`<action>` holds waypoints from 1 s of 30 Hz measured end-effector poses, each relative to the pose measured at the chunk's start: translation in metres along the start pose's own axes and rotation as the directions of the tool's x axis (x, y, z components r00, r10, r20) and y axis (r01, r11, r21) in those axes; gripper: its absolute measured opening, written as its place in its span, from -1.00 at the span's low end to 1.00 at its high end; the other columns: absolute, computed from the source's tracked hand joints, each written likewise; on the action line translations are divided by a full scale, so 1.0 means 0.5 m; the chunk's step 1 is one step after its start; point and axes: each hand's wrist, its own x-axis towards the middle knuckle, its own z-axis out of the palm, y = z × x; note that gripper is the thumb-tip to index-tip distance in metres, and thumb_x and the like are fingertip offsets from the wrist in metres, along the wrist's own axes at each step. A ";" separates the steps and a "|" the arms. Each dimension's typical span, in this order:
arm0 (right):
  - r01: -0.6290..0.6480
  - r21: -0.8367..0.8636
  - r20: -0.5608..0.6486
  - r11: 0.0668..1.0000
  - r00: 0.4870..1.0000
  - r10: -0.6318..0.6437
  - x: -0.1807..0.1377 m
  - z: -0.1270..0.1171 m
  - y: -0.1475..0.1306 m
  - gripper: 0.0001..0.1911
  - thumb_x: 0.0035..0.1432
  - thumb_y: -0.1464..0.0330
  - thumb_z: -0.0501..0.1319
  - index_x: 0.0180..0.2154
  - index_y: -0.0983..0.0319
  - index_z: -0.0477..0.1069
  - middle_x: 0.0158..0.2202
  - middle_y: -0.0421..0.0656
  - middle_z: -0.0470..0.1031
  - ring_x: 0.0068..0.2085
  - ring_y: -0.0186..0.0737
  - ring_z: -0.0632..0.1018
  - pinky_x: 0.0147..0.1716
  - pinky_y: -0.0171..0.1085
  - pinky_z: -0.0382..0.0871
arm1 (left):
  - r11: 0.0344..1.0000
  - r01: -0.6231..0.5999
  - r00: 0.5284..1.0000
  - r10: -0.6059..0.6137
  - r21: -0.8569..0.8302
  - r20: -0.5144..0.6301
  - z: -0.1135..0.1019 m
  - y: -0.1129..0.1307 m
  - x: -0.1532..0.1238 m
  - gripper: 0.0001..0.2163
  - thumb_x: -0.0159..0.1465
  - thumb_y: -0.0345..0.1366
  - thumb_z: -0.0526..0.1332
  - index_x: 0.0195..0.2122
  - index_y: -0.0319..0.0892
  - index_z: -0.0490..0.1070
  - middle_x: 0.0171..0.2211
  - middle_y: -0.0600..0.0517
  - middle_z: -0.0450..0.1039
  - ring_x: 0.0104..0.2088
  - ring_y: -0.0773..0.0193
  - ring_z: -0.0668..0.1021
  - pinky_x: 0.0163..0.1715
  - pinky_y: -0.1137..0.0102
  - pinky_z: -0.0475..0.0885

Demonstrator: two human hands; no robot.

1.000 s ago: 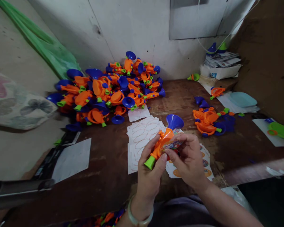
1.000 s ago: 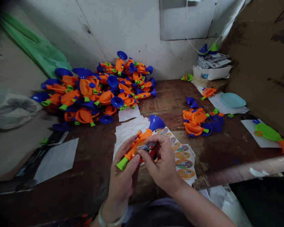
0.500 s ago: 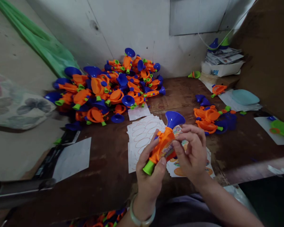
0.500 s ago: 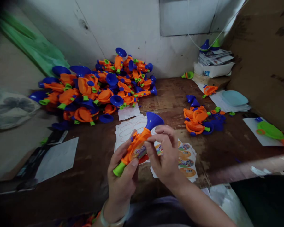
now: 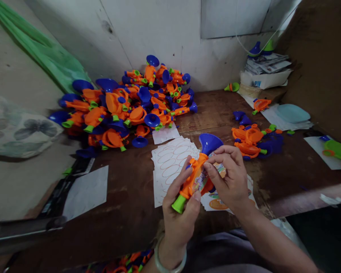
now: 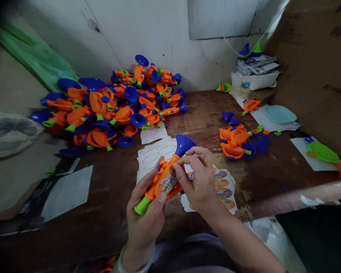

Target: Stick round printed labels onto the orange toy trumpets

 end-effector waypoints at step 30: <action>-0.109 -0.574 0.531 0.812 0.705 0.470 -0.009 -0.036 0.259 -0.23 0.08 0.24 0.57 0.28 0.23 0.43 0.21 0.21 0.59 0.26 0.41 0.58 0.19 0.21 0.49 | 0.301 -0.081 0.997 0.043 0.950 0.071 -0.343 -0.022 0.038 -0.62 0.36 -0.20 0.39 0.21 -0.03 0.64 0.54 -0.21 0.29 0.61 -0.44 0.08 0.49 -0.49 0.04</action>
